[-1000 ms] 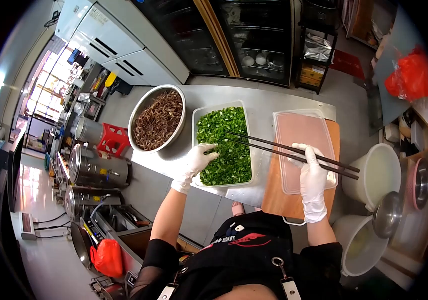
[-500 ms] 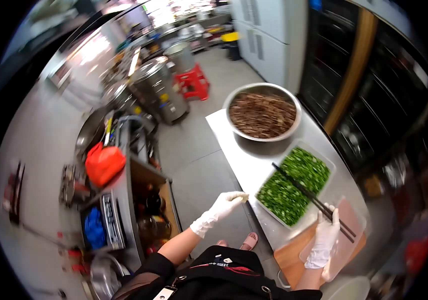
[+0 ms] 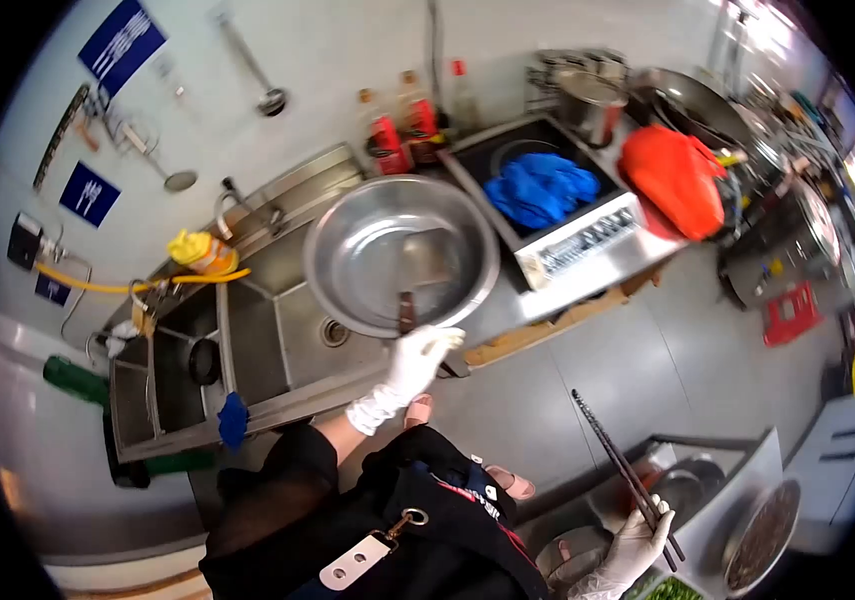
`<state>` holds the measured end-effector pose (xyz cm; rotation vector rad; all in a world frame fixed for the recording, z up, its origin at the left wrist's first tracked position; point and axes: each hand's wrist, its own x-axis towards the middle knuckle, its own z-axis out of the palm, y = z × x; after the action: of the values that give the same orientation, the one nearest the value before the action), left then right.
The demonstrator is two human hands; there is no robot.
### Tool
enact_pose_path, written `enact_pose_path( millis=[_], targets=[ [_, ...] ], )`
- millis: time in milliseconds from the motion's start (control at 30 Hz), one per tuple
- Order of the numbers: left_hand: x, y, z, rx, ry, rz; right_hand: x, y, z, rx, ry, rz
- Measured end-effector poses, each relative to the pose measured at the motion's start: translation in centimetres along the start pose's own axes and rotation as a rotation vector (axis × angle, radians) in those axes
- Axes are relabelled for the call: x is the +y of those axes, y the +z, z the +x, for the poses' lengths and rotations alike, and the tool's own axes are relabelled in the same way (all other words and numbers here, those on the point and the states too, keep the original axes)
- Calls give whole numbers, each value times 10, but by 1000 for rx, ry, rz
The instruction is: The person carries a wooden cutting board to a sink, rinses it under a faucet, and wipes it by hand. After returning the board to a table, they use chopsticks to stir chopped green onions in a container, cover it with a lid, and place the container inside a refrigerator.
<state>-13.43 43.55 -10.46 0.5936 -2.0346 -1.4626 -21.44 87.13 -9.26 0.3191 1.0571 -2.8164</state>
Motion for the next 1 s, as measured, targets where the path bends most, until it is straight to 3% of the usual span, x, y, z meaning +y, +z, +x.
enact_pose_path(
  millis=[67, 100, 167, 200, 233, 267, 300, 367, 467, 500, 567, 700, 833, 900, 967, 1000],
  targets=[
    [-13, -80, 9, 321, -174, -92, 44, 61, -1, -169, 136, 35],
    [-24, -126, 17, 429, 51, 136, 66, 86, -4, -99, 155, 5],
    [-37, -205, 31, 660, 103, 193, 120, 149, -20, -170, 163, -123],
    [-52, -242, 43, 736, 125, 195, 149, 172, -25, -132, 105, -349],
    [-65, -275, 58, 756, 120, 252, 181, 197, -35, -166, -111, -878],
    [-91, -305, 77, 735, 88, 229, 208, 220, -39, -227, -111, -952],
    [-109, -329, 98, 720, 55, 409, 234, 241, -43, -291, -114, -1026],
    [-170, -363, 148, 712, 25, 627, 282, 288, -56, -433, 38, -931],
    [-230, -385, 225, 630, -364, 718, 338, 356, -97, -627, 331, -975],
    [-253, -390, 244, 678, -337, 767, 348, 383, -115, -693, 444, -988],
    [-258, -399, 271, 667, -485, 722, 392, 373, -122, -966, 323, -962],
    [-278, -407, 289, 772, -516, 630, 421, 376, -126, -1152, 255, -1122],
    [-285, -395, 279, 881, -342, 561, 437, 374, -123, -1025, 441, -1126],
    [-263, -390, 270, 916, -321, 73, 446, 372, -123, -1016, 443, -1115],
    [-287, -392, 263, 852, -201, 606, 453, 373, -124, -1007, 451, -1130],
    [-287, -392, 261, 842, -187, 610, 455, 376, -126, -1007, 454, -1131]
  ],
)
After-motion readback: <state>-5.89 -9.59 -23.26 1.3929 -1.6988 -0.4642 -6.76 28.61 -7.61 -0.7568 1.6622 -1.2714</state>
